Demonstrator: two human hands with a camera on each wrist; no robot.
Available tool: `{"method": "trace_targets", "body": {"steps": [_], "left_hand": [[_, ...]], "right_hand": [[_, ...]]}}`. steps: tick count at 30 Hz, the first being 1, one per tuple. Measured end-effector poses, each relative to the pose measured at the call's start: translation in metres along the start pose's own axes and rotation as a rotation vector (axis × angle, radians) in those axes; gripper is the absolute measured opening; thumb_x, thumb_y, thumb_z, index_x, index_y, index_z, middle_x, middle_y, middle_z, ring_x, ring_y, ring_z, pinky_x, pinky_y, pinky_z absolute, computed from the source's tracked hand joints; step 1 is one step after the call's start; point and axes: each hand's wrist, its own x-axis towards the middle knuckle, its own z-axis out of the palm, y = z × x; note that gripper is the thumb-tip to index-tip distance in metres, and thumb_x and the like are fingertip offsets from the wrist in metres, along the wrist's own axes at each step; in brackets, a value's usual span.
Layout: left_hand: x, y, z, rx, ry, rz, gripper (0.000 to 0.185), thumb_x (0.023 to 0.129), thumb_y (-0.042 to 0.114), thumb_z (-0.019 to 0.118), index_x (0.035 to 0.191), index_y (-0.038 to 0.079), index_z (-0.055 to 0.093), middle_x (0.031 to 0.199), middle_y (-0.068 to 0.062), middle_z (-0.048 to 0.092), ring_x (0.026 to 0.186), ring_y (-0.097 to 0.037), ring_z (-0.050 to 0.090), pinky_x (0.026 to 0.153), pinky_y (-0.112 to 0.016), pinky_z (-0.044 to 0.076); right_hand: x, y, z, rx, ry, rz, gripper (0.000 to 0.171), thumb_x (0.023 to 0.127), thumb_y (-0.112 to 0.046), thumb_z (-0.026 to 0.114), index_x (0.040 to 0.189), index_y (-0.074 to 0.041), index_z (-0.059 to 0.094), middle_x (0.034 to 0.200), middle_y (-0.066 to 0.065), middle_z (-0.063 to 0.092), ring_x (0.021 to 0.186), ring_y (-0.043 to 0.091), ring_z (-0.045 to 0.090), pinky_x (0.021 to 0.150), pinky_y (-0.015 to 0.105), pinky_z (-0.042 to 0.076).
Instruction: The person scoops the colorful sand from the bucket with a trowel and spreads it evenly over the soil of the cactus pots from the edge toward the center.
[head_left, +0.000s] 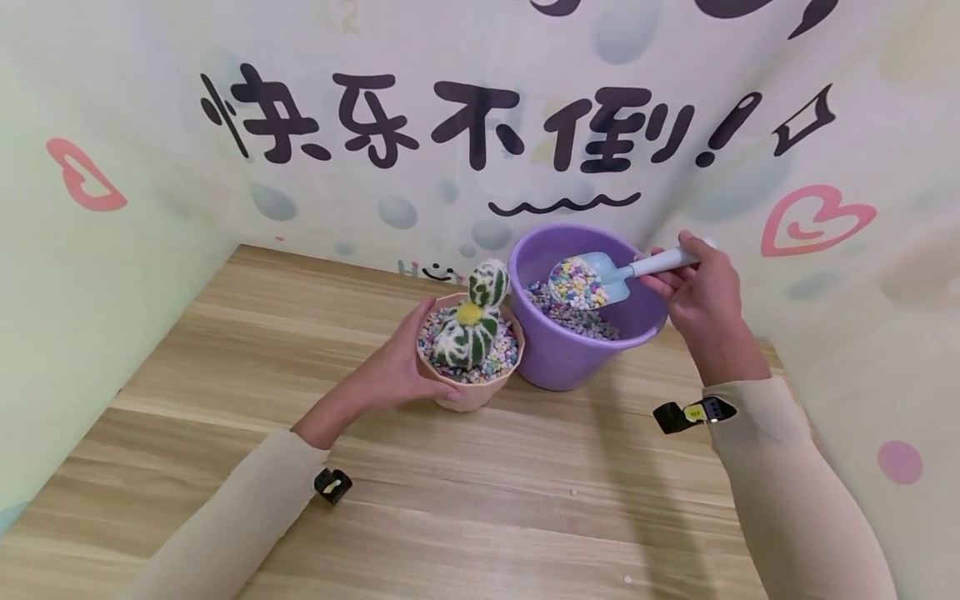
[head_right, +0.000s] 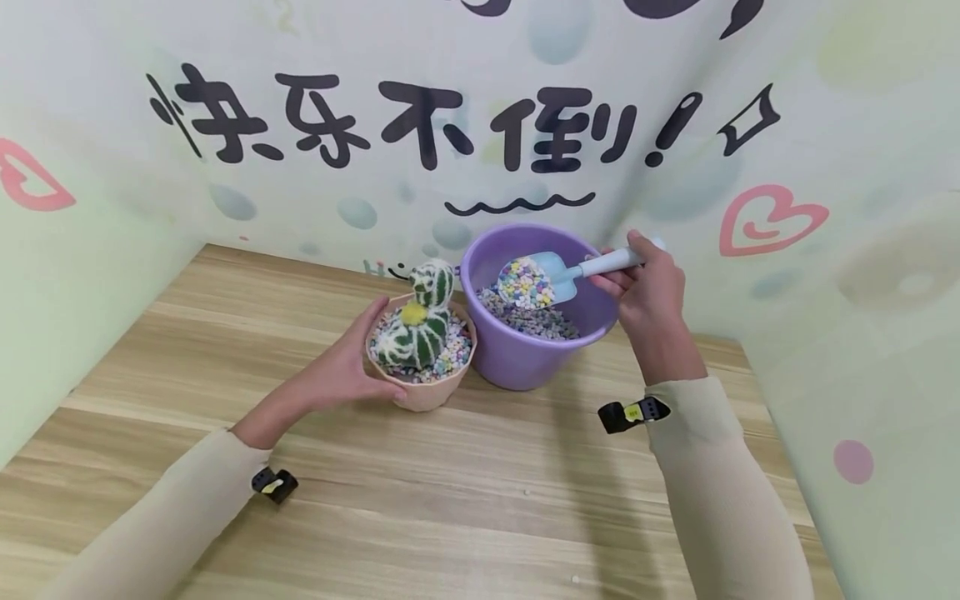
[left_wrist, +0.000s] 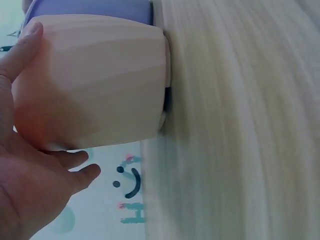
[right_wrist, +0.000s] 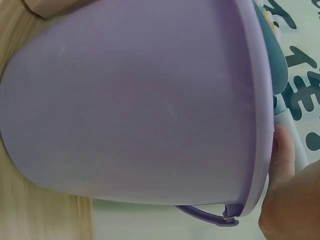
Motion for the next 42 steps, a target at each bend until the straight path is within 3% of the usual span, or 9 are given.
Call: {"method": "trace_targets", "body": {"steps": [7,28,42], "left_hand": [[0.001,0.001,0.000,-0.013,0.012,-0.001,0.136,0.060,0.041,0.092,0.158,0.020,0.000,0.162,-0.012,0.009,0.146,-0.034,0.019,0.117,-0.053,0.019],[-0.012,0.009,0.015,0.018,0.144,-0.057,0.136,0.059,0.044,0.092,0.157,0.018,0.002,0.160,-0.014,0.018,0.142,-0.036,0.028,0.114,-0.056,0.024],[-0.017,0.016,0.026,0.105,0.227,-0.126,0.135,0.060,0.050,0.090,0.157,0.016,0.003,0.162,-0.014,0.014,0.143,-0.040,0.026,0.112,-0.059,0.027]], "right_hand": [[-0.011,0.002,-0.008,0.098,-0.020,0.068,0.033,0.090,-0.016,0.070,0.117,-0.017,0.051,0.097,0.018,0.065,0.087,0.035,0.071,0.073,0.047,0.058],[-0.032,0.016,-0.020,0.165,-0.032,0.096,0.037,0.089,-0.014,0.071,0.120,-0.017,0.051,0.111,0.015,0.059,0.094,0.037,0.070,0.085,0.051,0.052],[-0.046,0.027,-0.026,0.206,-0.035,0.108,0.030,0.092,-0.014,0.067,0.116,-0.015,0.050,0.102,0.015,0.061,0.093,0.039,0.070,0.082,0.054,0.052]]}}
